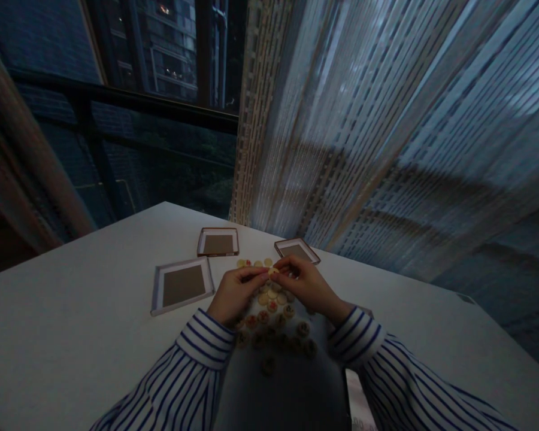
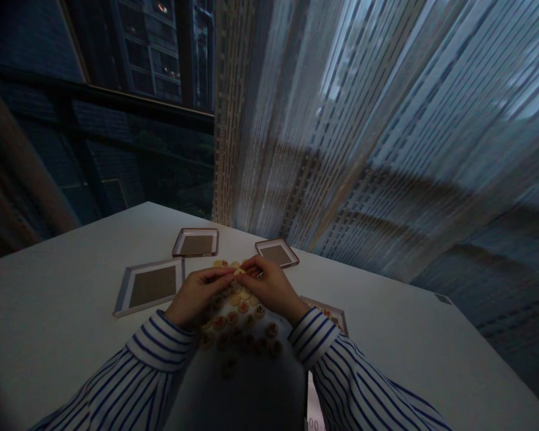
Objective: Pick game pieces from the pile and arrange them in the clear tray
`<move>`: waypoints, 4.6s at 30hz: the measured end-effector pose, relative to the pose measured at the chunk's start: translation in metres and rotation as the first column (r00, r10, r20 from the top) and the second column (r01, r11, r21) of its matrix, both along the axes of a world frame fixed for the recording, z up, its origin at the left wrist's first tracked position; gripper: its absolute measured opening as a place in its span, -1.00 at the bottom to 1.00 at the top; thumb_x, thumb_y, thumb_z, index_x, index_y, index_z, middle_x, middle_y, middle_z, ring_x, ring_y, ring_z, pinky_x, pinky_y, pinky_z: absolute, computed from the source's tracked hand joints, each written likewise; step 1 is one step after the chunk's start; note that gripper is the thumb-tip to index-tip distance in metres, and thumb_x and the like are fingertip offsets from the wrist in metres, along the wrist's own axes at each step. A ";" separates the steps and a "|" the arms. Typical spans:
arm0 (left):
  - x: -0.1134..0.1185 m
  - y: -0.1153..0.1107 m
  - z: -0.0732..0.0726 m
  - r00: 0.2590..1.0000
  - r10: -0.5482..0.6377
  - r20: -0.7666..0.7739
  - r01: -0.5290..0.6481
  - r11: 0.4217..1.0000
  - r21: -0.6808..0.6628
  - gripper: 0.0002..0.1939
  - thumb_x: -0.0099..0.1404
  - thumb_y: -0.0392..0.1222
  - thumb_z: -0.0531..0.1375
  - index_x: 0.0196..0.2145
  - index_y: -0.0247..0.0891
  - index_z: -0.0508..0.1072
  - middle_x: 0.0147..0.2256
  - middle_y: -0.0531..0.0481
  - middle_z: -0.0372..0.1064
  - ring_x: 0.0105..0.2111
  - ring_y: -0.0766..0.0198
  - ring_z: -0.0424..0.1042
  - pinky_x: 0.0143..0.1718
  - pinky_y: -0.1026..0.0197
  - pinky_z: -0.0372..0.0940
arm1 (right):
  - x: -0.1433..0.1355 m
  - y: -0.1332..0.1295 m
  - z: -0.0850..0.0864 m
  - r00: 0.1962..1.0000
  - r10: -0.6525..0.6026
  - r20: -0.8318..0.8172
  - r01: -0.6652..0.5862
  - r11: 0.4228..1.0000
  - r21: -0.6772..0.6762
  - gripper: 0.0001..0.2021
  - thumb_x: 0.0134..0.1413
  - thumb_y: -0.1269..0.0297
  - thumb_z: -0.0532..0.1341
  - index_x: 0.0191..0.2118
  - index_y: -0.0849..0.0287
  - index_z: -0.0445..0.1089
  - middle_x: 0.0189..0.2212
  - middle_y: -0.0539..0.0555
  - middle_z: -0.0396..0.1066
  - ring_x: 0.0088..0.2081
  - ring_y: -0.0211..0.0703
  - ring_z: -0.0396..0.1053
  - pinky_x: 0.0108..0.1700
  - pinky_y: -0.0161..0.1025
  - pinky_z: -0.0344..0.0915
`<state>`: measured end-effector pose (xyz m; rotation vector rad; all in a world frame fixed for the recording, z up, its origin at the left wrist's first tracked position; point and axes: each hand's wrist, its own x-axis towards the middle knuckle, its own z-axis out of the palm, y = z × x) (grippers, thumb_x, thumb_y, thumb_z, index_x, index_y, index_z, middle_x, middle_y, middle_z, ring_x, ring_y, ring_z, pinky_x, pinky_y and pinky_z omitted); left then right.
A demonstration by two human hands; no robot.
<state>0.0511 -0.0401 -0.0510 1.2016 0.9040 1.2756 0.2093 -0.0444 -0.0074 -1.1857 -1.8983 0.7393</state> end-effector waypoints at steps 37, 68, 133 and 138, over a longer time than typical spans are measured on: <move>0.016 -0.027 0.012 0.975 -0.182 -0.126 0.181 0.983 -0.022 -0.71 -0.12 -0.06 0.33 -0.47 -0.33 0.48 -0.50 -0.02 0.48 -0.50 0.29 0.40 -0.42 0.25 0.29 | 0.033 -0.059 0.005 0.925 -0.008 0.379 -0.118 0.944 0.308 -0.76 0.09 0.25 0.15 -0.12 0.16 0.39 -0.36 0.07 0.44 -0.31 -0.21 0.32 -0.24 -0.28 0.19; 0.094 -0.096 0.016 0.977 -0.147 -0.154 0.145 0.989 -0.024 -0.70 -0.02 -0.04 0.26 -0.39 -0.31 0.56 -0.42 -0.07 0.51 -0.32 0.17 0.43 -0.26 0.20 0.30 | 0.100 -0.125 -0.021 0.939 -0.234 0.250 0.078 0.856 0.510 -0.81 0.04 0.29 0.18 -0.18 0.16 0.36 -0.27 0.12 0.44 -0.22 -0.13 0.36 -0.15 -0.14 0.28; 0.125 -0.085 -0.013 0.302 0.217 -0.928 0.443 0.830 0.338 -0.72 0.23 -0.20 0.06 -0.11 -0.26 0.40 -0.21 -0.14 0.46 -0.17 0.04 0.34 -0.16 0.02 0.12 | 0.192 -0.082 -0.058 0.732 -0.499 0.463 0.394 0.865 0.309 -0.81 -0.01 0.27 0.16 -0.27 0.21 0.41 -0.29 0.12 0.40 -0.22 -0.09 0.31 -0.14 -0.12 0.25; 0.125 -0.085 -0.012 0.300 0.222 -0.928 0.444 0.828 0.342 -0.71 0.22 -0.19 0.08 -0.10 -0.25 0.39 -0.20 -0.14 0.45 -0.17 0.04 0.35 -0.16 0.02 0.13 | 0.194 -0.080 -0.060 0.726 -0.487 0.486 0.394 0.873 0.287 -0.82 0.00 0.27 0.15 -0.27 0.20 0.41 -0.26 0.14 0.38 -0.18 -0.08 0.30 -0.10 -0.12 0.23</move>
